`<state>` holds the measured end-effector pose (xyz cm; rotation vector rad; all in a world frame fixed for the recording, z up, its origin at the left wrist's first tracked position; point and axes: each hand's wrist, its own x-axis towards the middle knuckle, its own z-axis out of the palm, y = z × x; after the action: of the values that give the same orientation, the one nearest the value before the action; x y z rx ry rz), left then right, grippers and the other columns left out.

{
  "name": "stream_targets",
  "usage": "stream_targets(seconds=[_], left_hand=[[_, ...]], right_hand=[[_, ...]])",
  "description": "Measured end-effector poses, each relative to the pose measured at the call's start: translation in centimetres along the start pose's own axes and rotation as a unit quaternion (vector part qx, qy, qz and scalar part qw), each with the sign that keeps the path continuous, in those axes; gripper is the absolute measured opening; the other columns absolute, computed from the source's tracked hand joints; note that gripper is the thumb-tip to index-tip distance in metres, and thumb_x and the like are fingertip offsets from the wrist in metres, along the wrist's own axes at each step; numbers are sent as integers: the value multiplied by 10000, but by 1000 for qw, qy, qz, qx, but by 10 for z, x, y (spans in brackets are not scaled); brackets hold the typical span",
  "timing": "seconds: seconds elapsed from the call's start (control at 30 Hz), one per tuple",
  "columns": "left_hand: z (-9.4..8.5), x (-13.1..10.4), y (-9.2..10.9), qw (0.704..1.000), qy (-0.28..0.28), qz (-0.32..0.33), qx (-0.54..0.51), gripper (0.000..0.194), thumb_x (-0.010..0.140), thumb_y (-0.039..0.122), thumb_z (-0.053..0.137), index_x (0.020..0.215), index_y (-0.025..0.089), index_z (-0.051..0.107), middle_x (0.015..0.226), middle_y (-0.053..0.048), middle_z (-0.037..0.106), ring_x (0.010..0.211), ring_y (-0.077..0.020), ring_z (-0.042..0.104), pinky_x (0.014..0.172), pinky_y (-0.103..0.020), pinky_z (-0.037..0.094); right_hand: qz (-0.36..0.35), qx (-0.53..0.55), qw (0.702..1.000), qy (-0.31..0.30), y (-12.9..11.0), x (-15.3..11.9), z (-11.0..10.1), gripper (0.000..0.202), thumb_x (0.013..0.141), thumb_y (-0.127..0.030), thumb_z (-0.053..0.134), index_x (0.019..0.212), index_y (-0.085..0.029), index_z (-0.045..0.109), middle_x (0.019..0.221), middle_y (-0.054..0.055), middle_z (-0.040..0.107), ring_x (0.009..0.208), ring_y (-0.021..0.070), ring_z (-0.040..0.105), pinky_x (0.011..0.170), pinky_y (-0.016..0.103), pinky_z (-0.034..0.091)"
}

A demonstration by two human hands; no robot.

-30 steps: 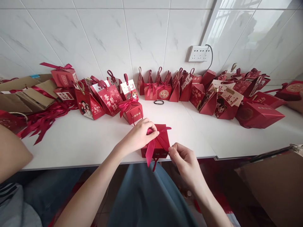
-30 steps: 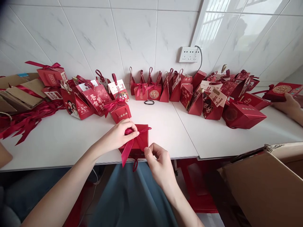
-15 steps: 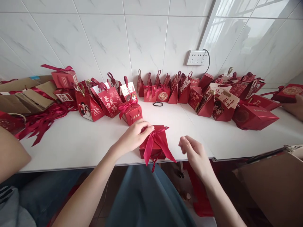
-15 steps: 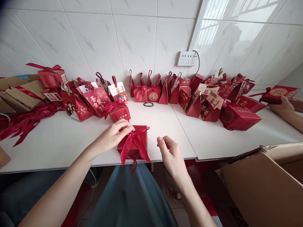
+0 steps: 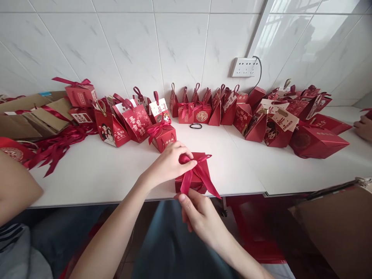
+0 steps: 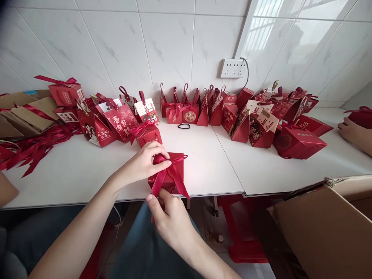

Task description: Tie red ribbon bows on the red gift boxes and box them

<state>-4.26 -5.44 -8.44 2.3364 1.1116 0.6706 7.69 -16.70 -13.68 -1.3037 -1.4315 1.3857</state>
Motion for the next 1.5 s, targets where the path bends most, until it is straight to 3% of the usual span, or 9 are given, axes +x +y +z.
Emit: stream_targets(seconds=[0.37,0.9,1.03,1.07,1.13,1.2,1.27,1.37,1.5], left_hand=[[9,2,-3,1000,-8,-15,-24,159,803,326,573,723,197,618,936,-35,596,943,-204,548,876,-359,434],[12,4,-3,1000,-6,-15,-25,172,794,316,580,671,197,597,918,-26,597,907,-194,559,850,-343,442],[3,-1,-6,999,12,-5,-44,190,829,368,559,758,199,610,908,-21,588,923,-185,551,852,-323,434],[0,-3,-7,998,24,-11,-51,212,841,392,543,781,199,605,910,-21,584,920,-182,551,850,-318,433],[-6,-7,-9,996,49,-38,-58,271,865,438,494,773,196,577,903,-21,576,895,-174,552,831,-306,437],[-8,-10,-11,995,58,-65,-56,294,878,452,459,766,195,549,898,-20,572,859,-165,551,802,-295,442],[-6,-11,-12,995,48,-68,-54,263,878,435,458,797,200,543,905,-15,573,841,-159,552,786,-288,441],[0,-11,-11,996,32,-59,-57,214,872,398,466,834,208,556,915,-13,562,840,-158,558,772,-285,437],[4,-13,-10,994,24,-81,-70,214,864,394,475,790,203,537,866,-3,530,748,-142,537,708,-278,423]], right_hand=[[2,75,997,-4,-7,4,18,460,943,-480,356,826,-139,643,465,-54,457,358,66,396,398,189,307],[9,60,997,-42,-5,5,30,452,945,-458,346,795,-154,645,460,-49,463,353,67,391,407,185,329],[10,-33,997,-74,-17,-10,-3,430,870,-518,490,639,-167,582,502,-15,546,388,78,437,401,191,321],[5,-43,998,-51,-22,-13,-18,446,839,-558,515,626,-170,575,479,-20,526,387,83,431,393,196,310],[-7,-49,998,41,-32,-12,-51,528,818,-653,458,647,-172,593,423,-39,453,360,82,360,379,211,279],[-25,-78,981,176,-39,0,-80,564,815,-686,415,596,-184,548,381,-54,377,353,82,308,382,223,254],[-31,-158,959,232,-43,20,-98,567,817,-677,419,560,-183,526,411,-35,404,387,93,352,424,238,287],[3,-243,947,211,-43,50,-102,573,821,-665,413,503,-193,478,451,-6,437,409,111,381,440,262,288],[-4,-302,936,181,-42,69,-84,554,845,-597,411,456,-235,256,439,-42,270,418,103,238,443,273,226]])
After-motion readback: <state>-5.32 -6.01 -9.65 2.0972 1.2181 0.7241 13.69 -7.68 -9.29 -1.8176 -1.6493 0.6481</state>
